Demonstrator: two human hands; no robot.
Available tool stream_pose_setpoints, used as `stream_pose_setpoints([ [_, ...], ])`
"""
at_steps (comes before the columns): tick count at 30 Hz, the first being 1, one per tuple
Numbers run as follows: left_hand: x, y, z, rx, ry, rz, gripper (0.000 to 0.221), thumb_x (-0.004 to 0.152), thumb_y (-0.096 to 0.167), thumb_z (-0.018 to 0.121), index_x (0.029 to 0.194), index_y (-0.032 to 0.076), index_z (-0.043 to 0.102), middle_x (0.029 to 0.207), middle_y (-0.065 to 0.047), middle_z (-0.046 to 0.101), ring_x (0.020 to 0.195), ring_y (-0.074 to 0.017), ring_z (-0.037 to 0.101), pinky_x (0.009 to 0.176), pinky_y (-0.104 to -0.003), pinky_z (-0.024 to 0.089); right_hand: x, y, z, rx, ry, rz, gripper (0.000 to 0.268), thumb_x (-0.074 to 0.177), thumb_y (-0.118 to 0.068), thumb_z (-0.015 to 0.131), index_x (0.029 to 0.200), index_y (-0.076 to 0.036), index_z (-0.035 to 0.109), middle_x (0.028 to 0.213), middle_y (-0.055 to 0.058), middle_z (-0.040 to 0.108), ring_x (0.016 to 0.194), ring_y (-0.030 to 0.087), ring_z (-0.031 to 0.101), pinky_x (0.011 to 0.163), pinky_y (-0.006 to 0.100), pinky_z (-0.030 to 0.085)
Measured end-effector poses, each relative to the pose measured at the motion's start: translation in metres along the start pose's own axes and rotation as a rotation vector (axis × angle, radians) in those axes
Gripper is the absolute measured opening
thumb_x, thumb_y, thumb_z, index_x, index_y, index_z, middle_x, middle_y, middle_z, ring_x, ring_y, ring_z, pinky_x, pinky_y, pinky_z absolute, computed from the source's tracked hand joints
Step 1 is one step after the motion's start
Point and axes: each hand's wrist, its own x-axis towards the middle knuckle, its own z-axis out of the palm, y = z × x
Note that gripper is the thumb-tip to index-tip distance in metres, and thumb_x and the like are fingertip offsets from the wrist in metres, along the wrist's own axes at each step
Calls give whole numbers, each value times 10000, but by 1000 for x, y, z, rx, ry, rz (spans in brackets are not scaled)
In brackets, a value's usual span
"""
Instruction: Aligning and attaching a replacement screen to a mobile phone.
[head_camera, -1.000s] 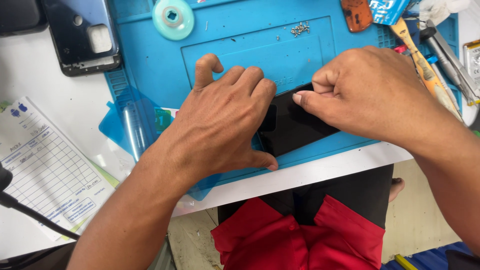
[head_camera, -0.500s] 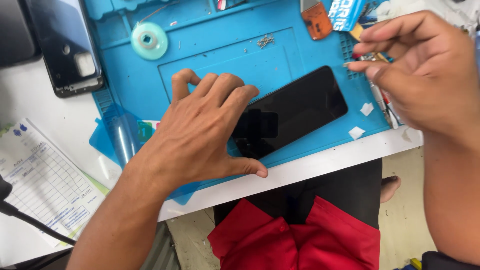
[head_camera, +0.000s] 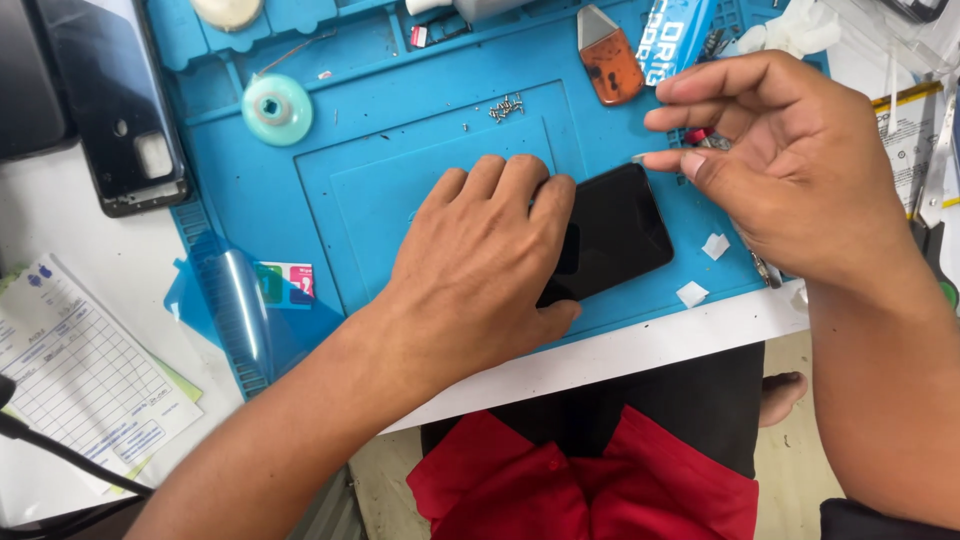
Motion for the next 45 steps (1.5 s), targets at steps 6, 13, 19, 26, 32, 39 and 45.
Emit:
stream_pose_setpoints([
  [6,2,-9,5,-31,4,58,817,500,518,891,1124,64,622,1017,-99,606,861,-299,539,753,-427,419,-9,-2,-5,-4,-44,52,336,971,192,551,1290,107,487,1363,249,556,1284,322,643,1053,409,649],
  [13,1,-18,6,-165,-16,80,963,513,469,944,1284,41,556,1151,-130,624,964,-313,559,878,-453,410,-24,14,-11,5,-67,21,316,1003,123,510,1307,135,423,1407,303,522,1330,402,635,1123,472,628],
  [19,-1,-17,4,-158,3,81,944,555,400,925,1332,62,508,1150,-115,618,964,-326,556,905,-490,390,-31,27,-15,62,-34,-10,331,1024,120,484,1332,83,371,1446,304,489,1333,373,619,1125,454,635],
  [26,-3,-17,2,-156,7,88,953,573,406,942,1342,60,497,1178,-120,610,988,-324,554,937,-504,378,-32,28,-14,84,-20,-14,323,1027,109,484,1327,83,369,1444,310,496,1325,372,621,1126,455,636],
  [32,-3,-17,1,-163,13,91,919,602,369,923,1351,55,494,1185,-121,606,995,-322,551,938,-506,372,-32,25,-13,95,-4,8,320,1018,121,477,1320,91,374,1443,310,502,1319,369,623,1123,453,634],
  [39,-1,-18,2,-178,-29,70,1018,561,455,966,1366,60,483,1189,-119,621,1015,-327,561,960,-522,360,-30,20,-11,-27,-11,-8,322,1011,139,557,1307,127,428,1421,304,525,1311,370,637,1026,397,646],
  [45,1,-21,4,-212,-46,53,1005,548,457,955,1349,68,489,1146,-104,634,981,-316,564,950,-511,350,-23,-1,4,-425,-2,205,195,1006,-10,737,1195,33,760,806,98,681,687,134,581,624,234,486],
])
